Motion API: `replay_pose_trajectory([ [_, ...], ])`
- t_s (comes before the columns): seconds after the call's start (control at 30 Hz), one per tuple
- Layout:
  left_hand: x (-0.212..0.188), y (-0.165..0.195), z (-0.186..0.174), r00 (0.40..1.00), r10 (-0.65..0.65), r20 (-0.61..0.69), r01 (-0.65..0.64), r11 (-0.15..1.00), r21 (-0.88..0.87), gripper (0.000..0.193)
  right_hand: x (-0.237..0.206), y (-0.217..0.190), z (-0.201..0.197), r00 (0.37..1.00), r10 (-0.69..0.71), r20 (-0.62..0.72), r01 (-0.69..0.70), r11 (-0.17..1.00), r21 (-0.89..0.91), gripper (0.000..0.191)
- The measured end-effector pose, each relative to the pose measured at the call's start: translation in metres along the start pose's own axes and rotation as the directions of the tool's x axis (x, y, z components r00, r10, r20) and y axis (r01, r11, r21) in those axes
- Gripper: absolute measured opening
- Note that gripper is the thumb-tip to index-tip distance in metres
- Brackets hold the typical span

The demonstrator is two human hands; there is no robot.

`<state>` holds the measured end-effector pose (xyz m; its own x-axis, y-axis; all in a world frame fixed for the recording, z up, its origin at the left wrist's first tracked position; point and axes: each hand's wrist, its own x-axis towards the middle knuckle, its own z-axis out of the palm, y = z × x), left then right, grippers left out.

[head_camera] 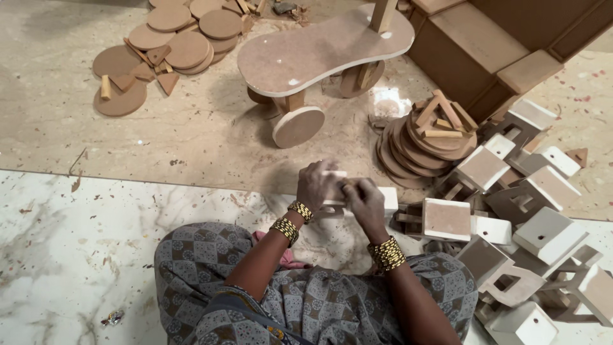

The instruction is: The person sits on the floor of a workshop surrounded by cut wooden toy parts and hand-rubs small wooden blocks and shaped pieces, working their surfaces one piece at a time and setting finished pieces aside with the other parts.

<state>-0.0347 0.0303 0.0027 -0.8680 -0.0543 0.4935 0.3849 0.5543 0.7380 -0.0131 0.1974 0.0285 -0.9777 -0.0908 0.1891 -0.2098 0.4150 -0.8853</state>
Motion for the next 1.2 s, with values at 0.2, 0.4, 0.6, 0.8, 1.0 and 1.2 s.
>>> replay_pose_trajectory([
  [0.2,-0.009,-0.014,0.018,0.998,0.026,0.056,-0.037,0.975,0.219,0.035,0.017,0.028,0.012,0.992,0.094,-0.079,-0.075,0.973,0.22,0.02],
  [0.4,-0.003,-0.021,0.02,0.973,-0.229,-0.025,0.227,0.972,-0.064,0.027,0.025,0.02,0.028,0.953,-0.271,-0.139,0.203,0.904,-0.375,0.016],
  [0.6,-0.001,0.001,0.0,0.993,-0.122,0.002,0.11,0.894,-0.434,0.025,0.013,0.004,0.028,0.98,0.193,-0.049,-0.164,0.923,0.347,0.023],
  [0.8,0.008,0.008,-0.024,0.933,-0.347,-0.091,0.331,0.931,-0.155,0.029,-0.002,0.021,0.027,0.983,0.157,-0.098,-0.092,0.875,0.476,0.04],
  [1.0,-0.011,0.013,-0.034,0.981,0.192,-0.024,-0.167,0.907,0.387,0.013,-0.027,0.029,0.035,0.909,0.302,0.287,-0.416,0.644,0.642,0.047],
  [1.2,-0.033,0.017,-0.01,0.977,0.15,0.154,-0.205,0.861,0.465,0.027,-0.018,0.028,0.014,0.873,0.207,0.441,-0.434,0.743,0.51,0.06],
])
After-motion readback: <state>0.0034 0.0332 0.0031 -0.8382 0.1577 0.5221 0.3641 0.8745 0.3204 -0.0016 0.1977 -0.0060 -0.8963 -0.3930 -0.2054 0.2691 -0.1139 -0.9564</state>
